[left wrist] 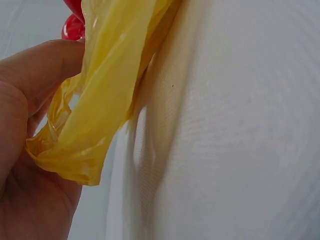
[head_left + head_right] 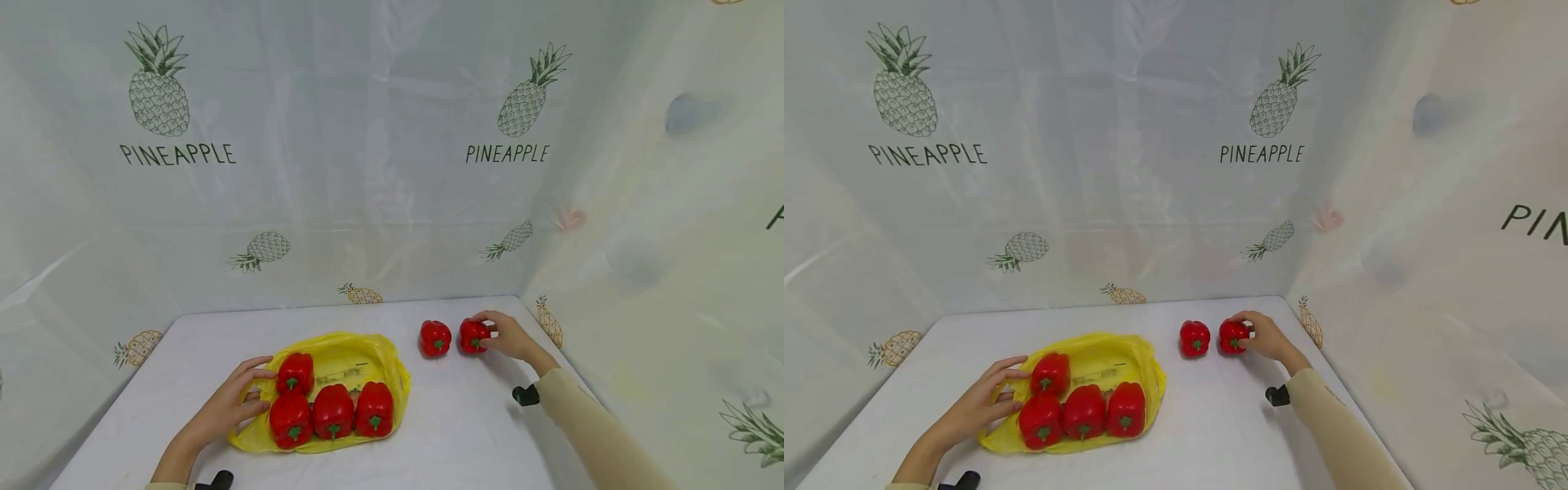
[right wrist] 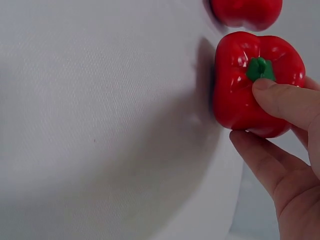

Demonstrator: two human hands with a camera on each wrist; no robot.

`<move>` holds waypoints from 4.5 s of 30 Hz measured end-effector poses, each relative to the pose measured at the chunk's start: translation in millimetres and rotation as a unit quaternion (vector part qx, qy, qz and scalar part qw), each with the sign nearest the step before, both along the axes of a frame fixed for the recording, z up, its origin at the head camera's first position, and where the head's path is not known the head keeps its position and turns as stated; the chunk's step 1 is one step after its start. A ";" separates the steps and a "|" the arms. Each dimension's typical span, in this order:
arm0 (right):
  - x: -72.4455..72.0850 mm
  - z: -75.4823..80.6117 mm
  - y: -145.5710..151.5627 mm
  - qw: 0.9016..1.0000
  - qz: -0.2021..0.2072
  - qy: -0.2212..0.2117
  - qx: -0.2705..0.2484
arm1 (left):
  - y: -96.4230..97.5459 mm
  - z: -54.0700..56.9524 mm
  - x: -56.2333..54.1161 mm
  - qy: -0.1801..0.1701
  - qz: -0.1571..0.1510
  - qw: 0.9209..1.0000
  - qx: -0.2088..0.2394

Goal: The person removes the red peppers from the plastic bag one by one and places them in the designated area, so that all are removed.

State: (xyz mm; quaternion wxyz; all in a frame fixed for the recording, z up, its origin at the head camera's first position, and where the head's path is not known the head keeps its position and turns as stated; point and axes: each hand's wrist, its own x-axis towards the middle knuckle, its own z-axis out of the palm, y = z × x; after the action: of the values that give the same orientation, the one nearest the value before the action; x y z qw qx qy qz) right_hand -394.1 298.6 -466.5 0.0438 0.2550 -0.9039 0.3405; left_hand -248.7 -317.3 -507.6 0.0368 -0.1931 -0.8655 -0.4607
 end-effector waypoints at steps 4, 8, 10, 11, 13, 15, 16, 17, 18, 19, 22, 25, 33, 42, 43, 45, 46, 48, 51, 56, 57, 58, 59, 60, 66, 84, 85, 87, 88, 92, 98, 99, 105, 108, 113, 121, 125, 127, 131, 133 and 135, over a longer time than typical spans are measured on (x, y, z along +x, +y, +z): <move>-0.9 -1.7 -1.4 1.000 0.003 -0.005 0.005 | -0.2 -0.6 0.4 0.004 0.003 1.000 -0.005; -2.0 -2.6 -1.9 1.000 0.002 -0.010 0.012 | -0.5 -1.5 -0.2 0.006 0.002 1.000 -0.007; -2.2 -2.8 -1.8 1.000 -0.001 -0.013 0.014 | -0.7 -2.0 -0.6 0.005 0.001 1.000 -0.006; -2.3 -2.8 -1.7 1.000 -0.002 -0.014 0.015 | -0.7 -2.0 -0.8 0.004 0.000 1.000 -0.005; -2.4 -3.0 -1.6 1.000 -0.004 -0.016 0.013 | -0.7 -1.8 -1.3 0.002 0.001 1.000 -0.004; -2.3 -3.0 -1.4 1.000 -0.006 -0.018 0.012 | -0.5 -1.3 -1.7 0.002 0.001 1.000 -0.004; -2.4 -3.0 -1.6 1.000 -0.005 -0.020 0.011 | -0.3 -1.1 -1.6 0.001 0.002 1.000 -0.003; -2.4 -2.8 -1.7 1.000 -0.005 -0.021 0.009 | -0.1 -1.0 -1.5 0.001 0.002 1.000 -0.002; -2.3 -2.6 -1.6 1.000 -0.005 -0.023 0.010 | 0.1 -1.0 -1.4 0.001 0.003 1.000 -0.003; -1.9 -2.2 -1.3 1.000 -0.005 -0.024 0.010 | 0.5 -0.6 -1.4 0.000 0.004 1.000 -0.004; -0.1 -0.1 -0.3 0.999 -0.003 -0.030 0.012 | 1.6 0.0 -1.2 -0.002 0.007 1.000 -0.007; 2.7 3.8 1.4 0.999 0.001 -0.040 0.012 | 2.3 0.1 -1.0 -0.003 0.009 1.000 -0.010; 6.1 15.2 4.3 0.999 -0.005 -0.022 0.044 | 1.5 -0.3 -0.9 0.002 0.004 1.000 -0.007; 14.2 42.1 -18.7 0.997 0.004 0.038 0.061 | -0.2 -0.9 -0.8 0.000 0.009 1.000 -0.007; 15.4 45.6 -22.4 0.997 0.009 0.043 0.060 | -0.3 -1.1 -1.0 0.001 0.007 1.000 -0.007; 17.7 52.3 -30.3 0.997 0.016 0.050 0.057 | -0.5 -1.4 -1.2 0.003 0.004 1.000 -0.005; 18.6 55.2 -34.6 0.997 0.021 0.053 0.053 | -0.5 -1.5 -1.2 0.004 0.003 1.000 -0.004; 20.4 60.7 -42.8 0.997 0.028 0.059 0.049 | -0.3 -1.6 -1.3 0.006 0.000 1.000 -0.004; 22.6 67.0 -55.4 0.996 0.038 0.070 0.045 | 0.5 -0.9 -1.0 0.009 0.000 1.000 -0.006; 28.4 77.2 -76.6 0.995 0.049 0.081 0.039 | 1.8 0.8 -0.8 0.014 0.001 1.000 -0.012; 29.8 79.4 -81.0 0.995 0.050 0.082 0.037 | 1.9 1.0 -0.8 0.014 0.001 1.000 -0.012; 31.4 81.7 -85.7 0.995 0.052 0.080 0.033 | 2.0 1.1 -0.7 0.015 0.001 1.000 -0.013; 32.9 83.8 -90.2 0.995 0.054 0.077 0.029 | 2.0 1.1 -0.6 0.014 0.001 1.000 -0.013; 34.5 85.8 -94.8 0.995 0.054 0.074 0.027 | 2.1 1.1 -0.5 0.014 0.002 1.000 -0.012; 41.7 92.1 -122.6 0.996 0.071 0.060 0.013 | 2.4 1.0 -0.4 0.008 0.005 1.000 -0.010; 59.4 92.3 -219.3 0.991 0.132 0.016 -0.002 | 1.4 0.8 0.3 0.008 0.003 1.000 -0.008; 60.5 91.7 -224.3 0.990 0.138 0.013 -0.005 | 1.3 0.9 0.3 0.008 0.003 1.000 -0.007; 62.2 89.7 -233.8 0.989 0.145 0.010 -0.004 | 1.2 1.1 0.1 0.007 0.003 1.000 -0.006; 63.0 88.3 -238.3 0.989 0.148 0.010 -0.003 | 1.3 1.2 -0.1 0.007 0.002 1.000 -0.006; 64.6 82.0 -255.8 0.986 0.167 0.015 0.008 | 2.0 1.5 0.2 0.009 0.001 1.000 -0.008; 65.3 70.9 -278.4 0.982 0.190 -0.001 0.013 | 2.2 0.8 0.8 0.009 0.001 1.000 -0.006; 65.4 69.2 -281.6 0.981 0.195 -0.005 0.013 | 2.2 0.7 0.7 0.009 0.001 1.000 -0.006; 65.0 59.0 -298.7 0.977 0.211 -0.021 0.026 | 0.7 -0.5 -0.3 0.010 0.001 1.000 -0.008; 63.7 53.1 -306.0 0.976 0.215 -0.026 0.031 | -0.1 -0.5 -0.9 0.007 -0.001 1.000 -0.004; 63.4 42.6 -317.3 0.976 0.209 -0.046 0.041 | -1.9 -0.7 -1.2 0.002 -0.006 1.000 0.003; 64.5 33.9 -332.5 0.976 0.204 -0.053 0.064 | -1.0 0.1 -0.3 0.008 -0.002 1.000 -0.005; 65.9 30.9 -338.5 0.977 0.192 -0.053 0.080 | -1.8 -1.1 -0.6 0.012 -0.005 1.000 -0.004; 66.0 28.8 -341.6 0.977 0.188 -0.050 0.087 | -2.4 -2.3 -1.2 0.014 -0.008 1.000 -0.001; 67.1 25.2 -347.8 0.977 0.182 -0.052 0.096 | -3.4 -4.2 -1.9 0.020 -0.016 1.000 0.005; 67.4 23.5 -350.6 0.977 0.181 -0.053 0.097 | -3.3 -4.2 -1.7 0.025 -0.019 1.000 0.005; 67.2 21.1 -352.8 0.977 0.183 -0.050 0.098 | -3.1 -3.8 -1.4 0.029 -0.019 0.999 0.003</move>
State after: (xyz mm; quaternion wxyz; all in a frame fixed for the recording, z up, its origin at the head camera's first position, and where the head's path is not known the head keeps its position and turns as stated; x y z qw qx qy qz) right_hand -327.0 -54.2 -445.3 -0.0897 0.4016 -0.8721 0.2649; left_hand -250.2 -320.4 -511.4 0.0541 -0.2225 -0.8587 -0.4585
